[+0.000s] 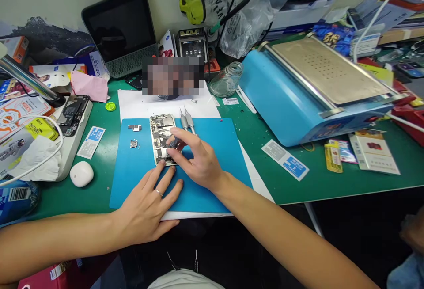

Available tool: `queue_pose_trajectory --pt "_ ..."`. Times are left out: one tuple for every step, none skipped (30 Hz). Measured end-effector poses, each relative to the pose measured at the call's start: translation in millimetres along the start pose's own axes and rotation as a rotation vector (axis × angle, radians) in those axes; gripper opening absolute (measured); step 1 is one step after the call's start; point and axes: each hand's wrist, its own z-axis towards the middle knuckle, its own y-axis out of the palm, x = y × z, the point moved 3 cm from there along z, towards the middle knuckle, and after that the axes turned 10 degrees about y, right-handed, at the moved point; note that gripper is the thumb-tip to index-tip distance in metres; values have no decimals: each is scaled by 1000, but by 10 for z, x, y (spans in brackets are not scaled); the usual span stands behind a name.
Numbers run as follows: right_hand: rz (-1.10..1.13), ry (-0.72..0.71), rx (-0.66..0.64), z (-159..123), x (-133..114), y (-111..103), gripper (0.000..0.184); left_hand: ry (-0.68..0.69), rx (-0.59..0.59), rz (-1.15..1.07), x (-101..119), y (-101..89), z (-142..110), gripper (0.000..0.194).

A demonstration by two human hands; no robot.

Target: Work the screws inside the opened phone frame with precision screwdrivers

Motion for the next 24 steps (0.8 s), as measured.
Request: queue_pose_trajectory --pt "0 -10 -2 -1 -2 -3 61 1 -3 0 0 0 1 78" --pt "3 -20 -6 -2 -7 -5 61 1 -4 0 -1 0 1 78" --pt "4 -30 -10 -1 -16 -9 61 0 -5 -2 -3 0 1 78" --pt "6 -40 -15 2 -28 -12 60 -2 -5 -3 -4 1 1 77" --pt "6 -49 -22 6 -42 -15 58 -3 -4 -5 -6 1 1 77" --pt "5 -59 -27 13 -58 -19 57 -3 -4 -5 -7 2 0 77" --pt "2 -72 -31 21 -74 -22 56 -3 -2 -4 -7 2 0 77" --pt "-5 -87 -32 30 -89 -25 56 -3 -1 -2 -8 2 -1 78" --pt "-15 -105 -31 40 -103 -28 58 -1 -2 0 -8 2 -2 78" --pt "-29 -124 -29 51 -115 -31 60 0 -1 2 -9 1 -2 78" --pt "-44 -147 -27 60 -127 -32 62 2 -1 3 -9 1 -3 78" --pt "-56 -173 -28 68 -138 -33 63 3 1 4 -9 -1 -3 78" --pt "-62 -195 -34 75 -147 -32 64 4 2 4 -9 -2 -3 78" --pt "-61 -213 -42 79 -153 -31 64 3 2 4 -9 -2 -3 78" --pt "-54 -222 -48 82 -157 -31 62 2 2 2 -9 -2 -3 79" --pt "-45 -220 -51 82 -156 -31 60 1 1 0 -9 -1 -3 79" --pt "-37 -210 -49 80 -151 -32 59 1 -1 -2 -9 0 -3 79" --pt "-33 -193 -44 76 -142 -34 57 0 -2 -2 -9 1 -4 79" --pt "-31 -174 -35 68 -131 -38 56 0 -1 -1 -10 1 -5 79" --pt "-28 -154 -24 58 -116 -42 55 0 1 0 -10 1 -6 78" --pt "-24 -131 -12 46 -99 -46 55 1 4 1 -11 0 -7 78" --pt "-18 -109 -2 33 -81 -50 55 2 8 1 -12 -2 -8 77" --pt "-9 -87 9 20 -62 -54 55 3 11 -1 -12 -4 -9 77" --pt "3 -64 18 8 -44 -58 56 3 12 -3 -13 -6 -10 77"
